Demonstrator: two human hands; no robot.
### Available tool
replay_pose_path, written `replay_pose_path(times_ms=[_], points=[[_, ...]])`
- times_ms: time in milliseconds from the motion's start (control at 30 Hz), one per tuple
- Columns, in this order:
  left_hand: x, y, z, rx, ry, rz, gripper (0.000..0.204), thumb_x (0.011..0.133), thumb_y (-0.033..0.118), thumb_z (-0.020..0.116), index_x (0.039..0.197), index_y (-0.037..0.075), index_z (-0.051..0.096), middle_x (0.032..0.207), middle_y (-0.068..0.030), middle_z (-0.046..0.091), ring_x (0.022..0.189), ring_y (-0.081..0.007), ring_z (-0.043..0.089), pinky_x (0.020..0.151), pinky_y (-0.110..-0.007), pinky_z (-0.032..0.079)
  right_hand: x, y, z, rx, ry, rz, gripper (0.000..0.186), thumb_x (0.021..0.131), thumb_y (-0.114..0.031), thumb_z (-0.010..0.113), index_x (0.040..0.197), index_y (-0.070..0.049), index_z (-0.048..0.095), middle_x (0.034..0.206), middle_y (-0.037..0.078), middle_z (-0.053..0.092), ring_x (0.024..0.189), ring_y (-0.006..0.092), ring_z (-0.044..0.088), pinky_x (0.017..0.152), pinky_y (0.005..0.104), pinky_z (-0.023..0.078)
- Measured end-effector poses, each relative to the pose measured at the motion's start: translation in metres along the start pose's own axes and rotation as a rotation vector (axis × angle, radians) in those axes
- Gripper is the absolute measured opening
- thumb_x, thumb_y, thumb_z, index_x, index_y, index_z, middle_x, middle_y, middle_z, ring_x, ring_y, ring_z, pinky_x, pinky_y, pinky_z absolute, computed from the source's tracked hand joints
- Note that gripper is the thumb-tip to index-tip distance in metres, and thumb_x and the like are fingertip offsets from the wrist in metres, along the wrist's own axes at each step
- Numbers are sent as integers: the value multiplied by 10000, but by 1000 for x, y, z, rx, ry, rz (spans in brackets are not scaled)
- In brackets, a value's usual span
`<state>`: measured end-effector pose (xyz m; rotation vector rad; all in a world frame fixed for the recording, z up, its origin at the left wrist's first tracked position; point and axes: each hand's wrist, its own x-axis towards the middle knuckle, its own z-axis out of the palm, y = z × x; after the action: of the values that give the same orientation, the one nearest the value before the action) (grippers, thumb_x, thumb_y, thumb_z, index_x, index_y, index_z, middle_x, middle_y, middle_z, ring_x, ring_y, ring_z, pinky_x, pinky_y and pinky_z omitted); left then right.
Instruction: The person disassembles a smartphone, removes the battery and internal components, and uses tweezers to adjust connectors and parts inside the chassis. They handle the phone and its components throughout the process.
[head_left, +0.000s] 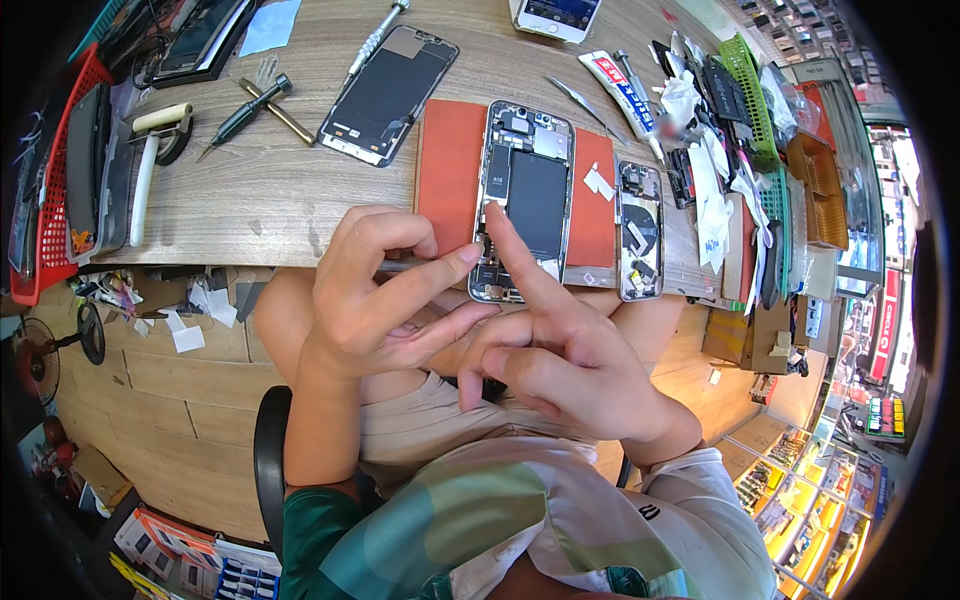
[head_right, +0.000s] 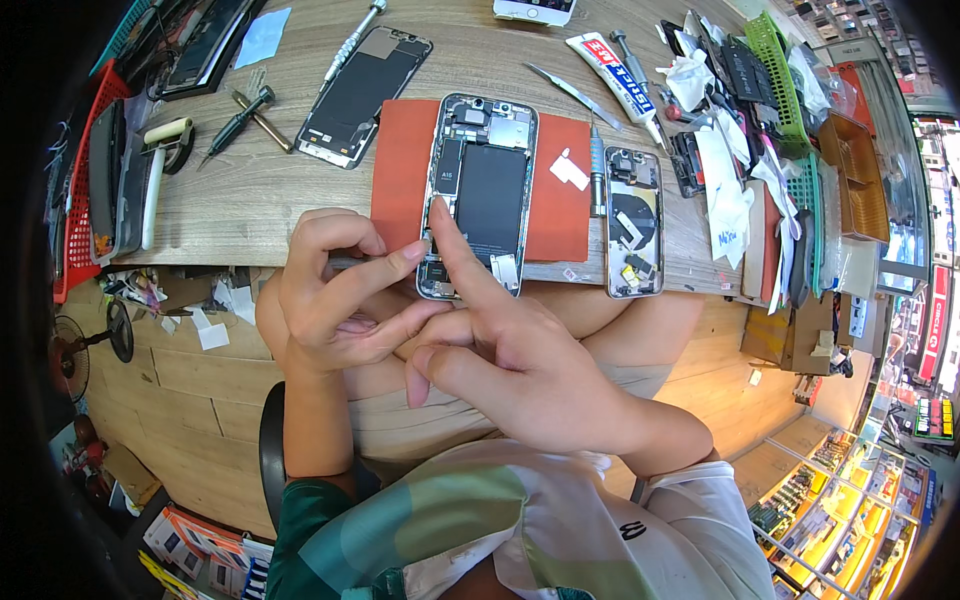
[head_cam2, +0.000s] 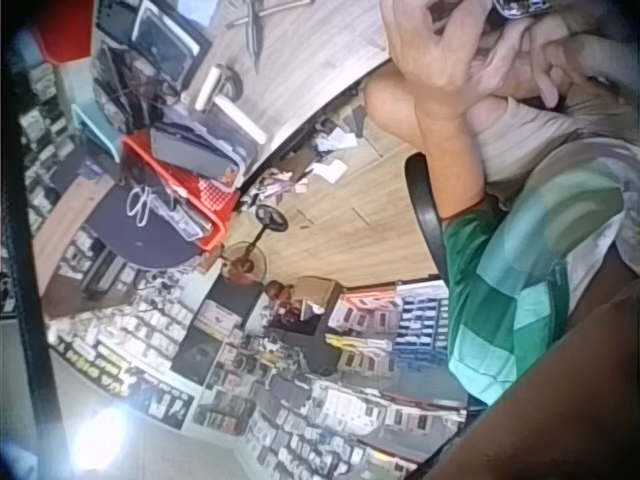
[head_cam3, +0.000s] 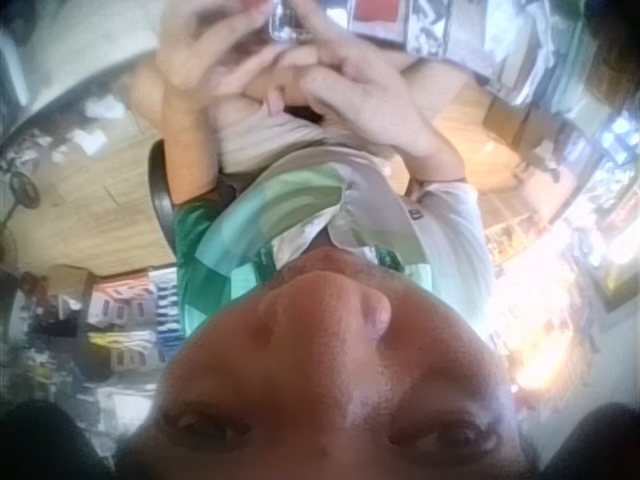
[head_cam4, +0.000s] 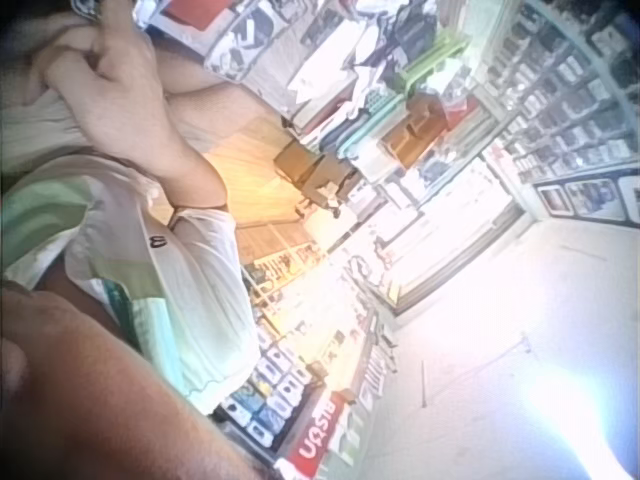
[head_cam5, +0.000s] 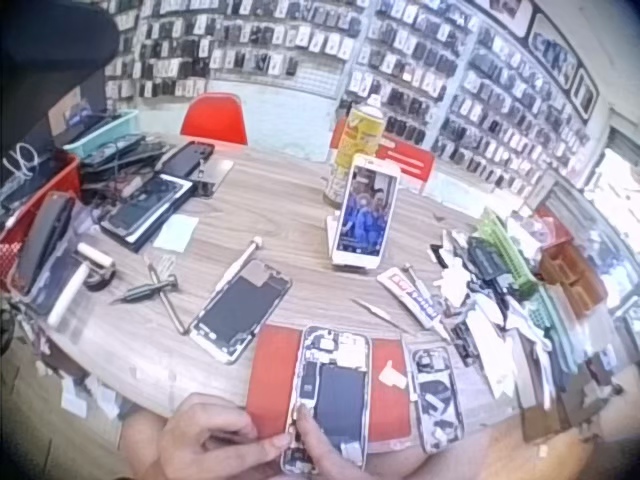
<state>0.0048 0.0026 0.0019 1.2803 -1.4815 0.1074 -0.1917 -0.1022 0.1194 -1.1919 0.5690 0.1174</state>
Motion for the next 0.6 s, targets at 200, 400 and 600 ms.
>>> replay_pose_path(times_ms=[200,400,600], points=[[-1,0,1,2,2,-7,612,592,196,1041,1155,28,869,1069,-90,611,881,-231,608,716,-351,499,2,4,-3,-66,-8,-36,1006,1106,28,527,1846,-183,-120,1056,151,799,636,18,479,578,177,384],[-1,2,0,3,1,-19,605,593,191,1046,1153,40,872,1064,-82,608,885,-231,610,719,-352,499,1,-12,-4,175,-25,105,1038,1058,31,520,1846,-183,-121,991,223,779,529,61,460,528,204,381],[1,3,1,7,3,-23,607,591,189,1049,1155,44,878,1061,-80,606,893,-229,610,721,-355,501,2,13,-11,704,-156,-33,998,1092,-15,499,1850,-279,-94,956,276,713,453,118,451,470,243,382]])
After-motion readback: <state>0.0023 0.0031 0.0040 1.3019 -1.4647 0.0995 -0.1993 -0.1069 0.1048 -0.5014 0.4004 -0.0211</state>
